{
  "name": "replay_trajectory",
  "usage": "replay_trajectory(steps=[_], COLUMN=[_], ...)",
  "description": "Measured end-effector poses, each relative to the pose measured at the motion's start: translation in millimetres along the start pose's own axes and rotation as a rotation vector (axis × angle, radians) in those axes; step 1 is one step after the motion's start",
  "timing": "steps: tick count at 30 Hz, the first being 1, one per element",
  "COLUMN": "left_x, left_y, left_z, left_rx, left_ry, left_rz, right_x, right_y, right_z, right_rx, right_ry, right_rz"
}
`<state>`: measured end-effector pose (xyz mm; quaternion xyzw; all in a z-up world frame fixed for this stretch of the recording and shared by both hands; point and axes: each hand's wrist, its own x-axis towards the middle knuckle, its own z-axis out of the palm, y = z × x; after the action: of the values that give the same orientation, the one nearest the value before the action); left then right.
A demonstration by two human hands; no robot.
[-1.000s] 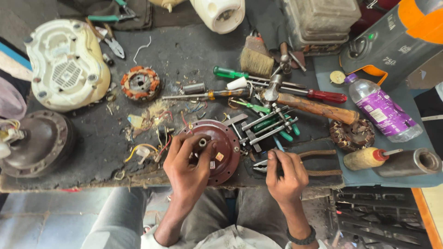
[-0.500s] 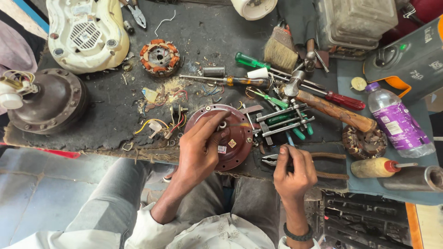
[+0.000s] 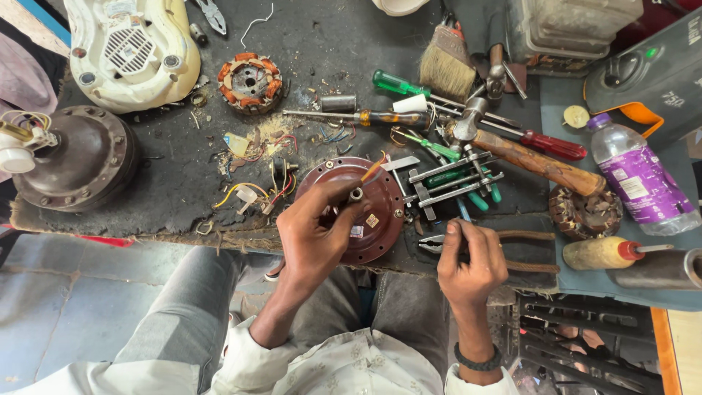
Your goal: The person repairs an electrical motor by using a screwdriver to adjust internal components and connecting wires. They then use pliers to secure the connections and wrap the wires with white tape.
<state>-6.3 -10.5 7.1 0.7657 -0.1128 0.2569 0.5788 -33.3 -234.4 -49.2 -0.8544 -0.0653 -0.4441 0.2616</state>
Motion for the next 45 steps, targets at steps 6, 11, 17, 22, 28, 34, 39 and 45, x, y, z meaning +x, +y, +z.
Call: replay_trajectory(steps=[6,11,17,22,28,34,39,45], left_x=[-10.0,-16.4,-4.3,2.3,4.5,16.8,22.5,34.5], left_y=[0.2,-6.6,-23.6,-27.8,-34.9,-26.3,-19.5,-3.0], left_z=[-0.6,-31.4,-100.6,-111.5,-117.8,-126.0,-132.1,-134.0], left_rx=[0.121,0.260,0.752,0.814,0.848,0.815,0.764,0.822], left_ry=[0.033,0.111,0.050,-0.175,-0.199,-0.224,-0.140,0.025], left_rz=[0.142,0.223,0.158,0.060,0.050,0.070,0.113,0.123], right_x=[-0.7,-1.9,-2.5,1.5,-1.9,4.0,-0.2,5.5], right_y=[1.3,1.6,-2.5,-4.6,-3.9,-5.6,-2.9,-9.7], right_z=[-0.5,-0.5,-2.8,-1.7,-5.3,-2.9,-1.2,-3.3], right_rx=[-0.021,0.001,0.015,0.011,-0.001,0.014,-0.016,-0.021], right_ry=[-0.004,-0.017,-0.034,-0.032,-0.054,-0.043,-0.019,-0.011], right_rz=[-0.012,-0.010,0.000,0.034,-0.029,0.016,-0.030,-0.003])
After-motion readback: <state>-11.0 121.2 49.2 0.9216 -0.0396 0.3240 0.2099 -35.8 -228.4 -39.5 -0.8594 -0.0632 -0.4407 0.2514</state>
